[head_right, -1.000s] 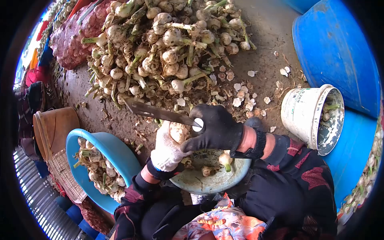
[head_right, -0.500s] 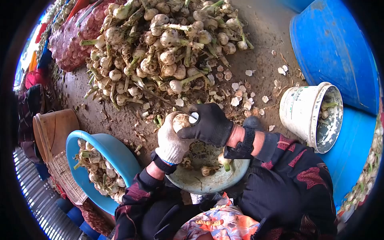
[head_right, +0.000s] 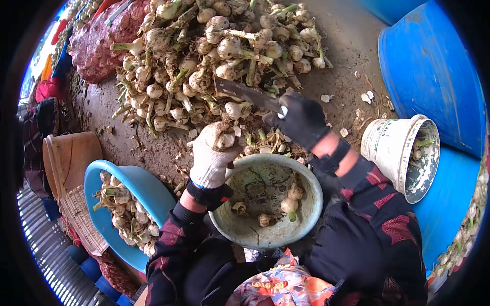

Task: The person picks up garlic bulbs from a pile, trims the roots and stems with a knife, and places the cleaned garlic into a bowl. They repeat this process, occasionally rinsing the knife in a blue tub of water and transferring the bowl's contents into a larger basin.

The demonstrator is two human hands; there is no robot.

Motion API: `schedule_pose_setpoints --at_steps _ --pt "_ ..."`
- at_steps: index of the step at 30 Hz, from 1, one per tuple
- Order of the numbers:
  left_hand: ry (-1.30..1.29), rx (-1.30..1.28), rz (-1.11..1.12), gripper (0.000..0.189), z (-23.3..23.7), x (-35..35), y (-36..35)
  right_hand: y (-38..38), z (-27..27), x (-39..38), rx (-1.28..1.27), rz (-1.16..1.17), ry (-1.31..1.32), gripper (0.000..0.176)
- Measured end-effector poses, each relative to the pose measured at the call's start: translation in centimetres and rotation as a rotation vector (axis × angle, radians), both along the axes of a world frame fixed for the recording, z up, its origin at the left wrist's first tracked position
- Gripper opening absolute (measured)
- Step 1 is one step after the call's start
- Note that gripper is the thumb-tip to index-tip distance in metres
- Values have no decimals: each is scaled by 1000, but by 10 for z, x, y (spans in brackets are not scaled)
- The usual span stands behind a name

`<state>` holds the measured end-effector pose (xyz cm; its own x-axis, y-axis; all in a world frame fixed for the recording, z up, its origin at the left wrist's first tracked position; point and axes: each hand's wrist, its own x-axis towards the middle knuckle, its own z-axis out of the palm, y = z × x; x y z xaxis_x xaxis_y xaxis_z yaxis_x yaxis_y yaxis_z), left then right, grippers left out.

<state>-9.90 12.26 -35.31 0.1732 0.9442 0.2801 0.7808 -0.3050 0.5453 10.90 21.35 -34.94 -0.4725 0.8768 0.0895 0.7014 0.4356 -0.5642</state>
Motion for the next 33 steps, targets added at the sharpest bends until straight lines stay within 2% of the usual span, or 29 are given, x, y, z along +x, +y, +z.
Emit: schedule_pose_setpoints --at_steps 1,2,3,4,5,6,10,12,13,15,16,18,19,21,22,23,25,26,27,28,29,31,32,33 --pt "-1 -1 1 38 1 2 -2 -7 6 5 -61 14 97 36" --pt "-353 -285 122 27 7 6 -6 -17 11 7 -125 25 194 32" --pt "-704 -570 243 16 10 8 -11 -28 13 5 -74 126 259 25" --pt "-929 -627 196 23 11 10 -18 -34 17 3 -30 232 248 24" --pt "-661 -394 -137 25 -3 -1 -30 -37 26 -1 16 336 238 22" --pt "-659 -398 -142 25 -16 -4 -43 -41 33 -5 9 359 216 20" --pt "-865 -735 -94 30 -65 -13 -95 -44 33 -4 -74 410 149 19" --pt "-968 -901 -60 32 -62 -11 -98 -46 29 -2 -70 401 120 22" --pt "-969 -901 -60 32 -62 -7 -97 -46 28 -1 -67 392 92 26" --pt "-806 -761 68 33 -21 12 -71 -47 26 -1 -72 392 82 25" --pt "-807 -760 68 33 -14 13 -69 -46 25 0 -74 392 72 25" --pt "-1330 -846 3 33 -7 14 -66 -44 22 1 -82 402 83 23" --pt "-1330 -844 5 33 -5 12 -65 -42 20 1 -90 413 94 22" --pt "-1057 -1087 -48 35 -2 7 -57 -41 6 5 -116 391 67 20" --pt "-1034 -686 -419 27 -5 3 -40 -38 -8 11 -138 368 39 19" --pt "-1204 -812 -116 27 33 24 -41 -26 -48 30 -264 244 -52 20" --pt "-1352 -1035 19 33 51 22 -45 -18 -50 57 -373 113 -284 24" --pt "-1002 -702 -188 37 42 13 -27 -14 -49 52 -365 126 -286 24" --pt "-645 -399 -376 40 36 8 -15 -24 -44 50 -412 21 -151 27" --pt "-893 -555 -127 52 46 12 -18 -30 -41 47 -440 -86 -10 30" --pt "-1056 -556 -88 61 47 13 -17 -35 -43 43 -537 -177 165 34" --pt "-1871 -973 308 75 32 12 -18 -36 -5 23 -681 -123 305 35" --pt "-1704 -650 162 73 39 22 -19 -40 -1 18 -771 -74 405 36" --pt "-1814 -608 91 69 32 21 -13 -48 6 13 -859 -21 503 37"
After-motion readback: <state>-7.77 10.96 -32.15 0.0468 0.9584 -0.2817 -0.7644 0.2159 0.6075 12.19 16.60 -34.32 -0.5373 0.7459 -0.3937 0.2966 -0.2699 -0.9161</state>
